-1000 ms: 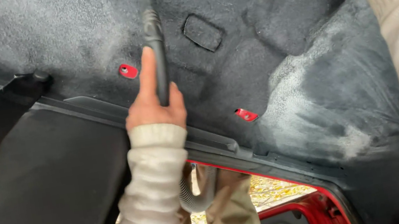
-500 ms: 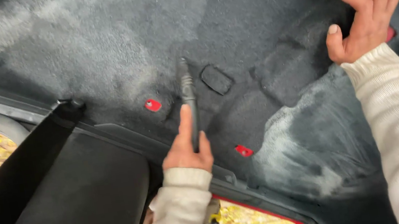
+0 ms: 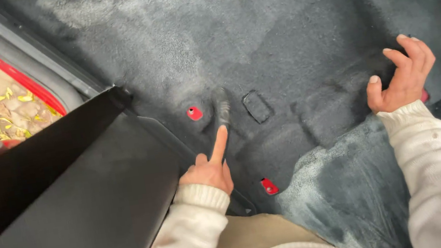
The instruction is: The person uses a vacuum cleaner hose with a nozzle attachment to clean the dark grey carpeted floor of a car's passenger side. They systematically move the nozzle across the floor, around red seatbelt anchors, and into crevices near the door sill and center console.
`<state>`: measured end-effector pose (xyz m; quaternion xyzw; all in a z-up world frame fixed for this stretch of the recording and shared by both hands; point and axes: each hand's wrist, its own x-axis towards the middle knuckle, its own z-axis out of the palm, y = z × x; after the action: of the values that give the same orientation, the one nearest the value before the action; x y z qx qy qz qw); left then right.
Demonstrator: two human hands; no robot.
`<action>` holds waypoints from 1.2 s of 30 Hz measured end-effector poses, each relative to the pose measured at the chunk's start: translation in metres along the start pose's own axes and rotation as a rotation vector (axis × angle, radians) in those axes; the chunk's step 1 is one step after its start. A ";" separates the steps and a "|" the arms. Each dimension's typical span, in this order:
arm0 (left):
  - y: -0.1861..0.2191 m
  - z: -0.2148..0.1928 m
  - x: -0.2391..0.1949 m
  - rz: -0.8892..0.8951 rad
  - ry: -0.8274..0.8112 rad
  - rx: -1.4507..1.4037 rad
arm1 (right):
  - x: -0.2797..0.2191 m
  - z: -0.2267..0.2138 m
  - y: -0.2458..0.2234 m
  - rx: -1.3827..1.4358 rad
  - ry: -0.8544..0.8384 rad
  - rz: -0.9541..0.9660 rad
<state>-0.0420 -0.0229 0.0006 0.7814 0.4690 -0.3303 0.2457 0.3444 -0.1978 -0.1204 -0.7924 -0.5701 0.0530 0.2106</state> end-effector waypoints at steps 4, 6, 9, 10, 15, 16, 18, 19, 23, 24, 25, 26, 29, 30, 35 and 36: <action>0.024 0.004 -0.006 -0.067 -0.218 0.045 | 0.007 0.000 -0.006 -0.010 0.036 -0.073; 0.021 -0.004 -0.005 0.005 -0.089 0.058 | 0.006 0.002 -0.011 0.035 0.014 0.014; 0.020 -0.034 0.009 -0.207 0.001 0.020 | 0.006 0.000 -0.004 0.056 0.076 -0.061; 0.028 -0.032 0.010 -0.178 0.008 0.025 | 0.006 -0.003 -0.005 0.033 0.090 -0.047; 0.022 -0.003 0.012 -0.010 0.223 -0.151 | 0.002 0.004 -0.013 0.008 0.040 0.061; 0.028 -0.010 0.002 -0.016 0.205 -0.154 | 0.000 0.007 -0.025 0.011 0.022 0.065; 0.043 -0.032 -0.001 0.014 -0.001 -0.221 | 0.014 0.015 -0.040 0.083 0.122 0.203; 0.046 -0.017 0.005 0.017 0.008 -0.228 | 0.015 0.010 -0.036 0.078 0.128 0.194; 0.035 0.011 0.010 -0.033 0.153 -0.299 | 0.018 0.015 -0.047 0.043 0.119 0.158; 0.038 0.010 0.018 -0.097 0.243 -0.317 | 0.023 0.012 -0.043 0.021 0.110 0.107; 0.044 0.007 0.022 -0.075 0.249 -0.315 | 0.027 0.012 -0.042 0.007 0.125 0.116; 0.049 0.006 0.018 -0.008 0.087 -0.265 | 0.028 0.011 -0.043 -0.014 0.079 0.079; 0.035 0.002 0.020 -0.060 0.090 -0.288 | 0.026 0.011 -0.049 -0.042 -0.039 -0.005; 0.025 -0.005 0.035 -0.144 0.276 -0.354 | 0.032 0.013 -0.047 -0.075 -0.076 -0.042; 0.049 -0.022 0.030 0.028 -0.010 -0.371 | 0.034 0.009 -0.050 0.007 -0.180 0.004; 0.042 -0.031 0.046 -0.026 0.163 -0.426 | 0.042 0.013 -0.047 0.020 -0.128 0.030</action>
<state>0.0198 0.0061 -0.0103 0.7299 0.5563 -0.1627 0.3623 0.3129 -0.1427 -0.1071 -0.7937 -0.5698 0.1125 0.1808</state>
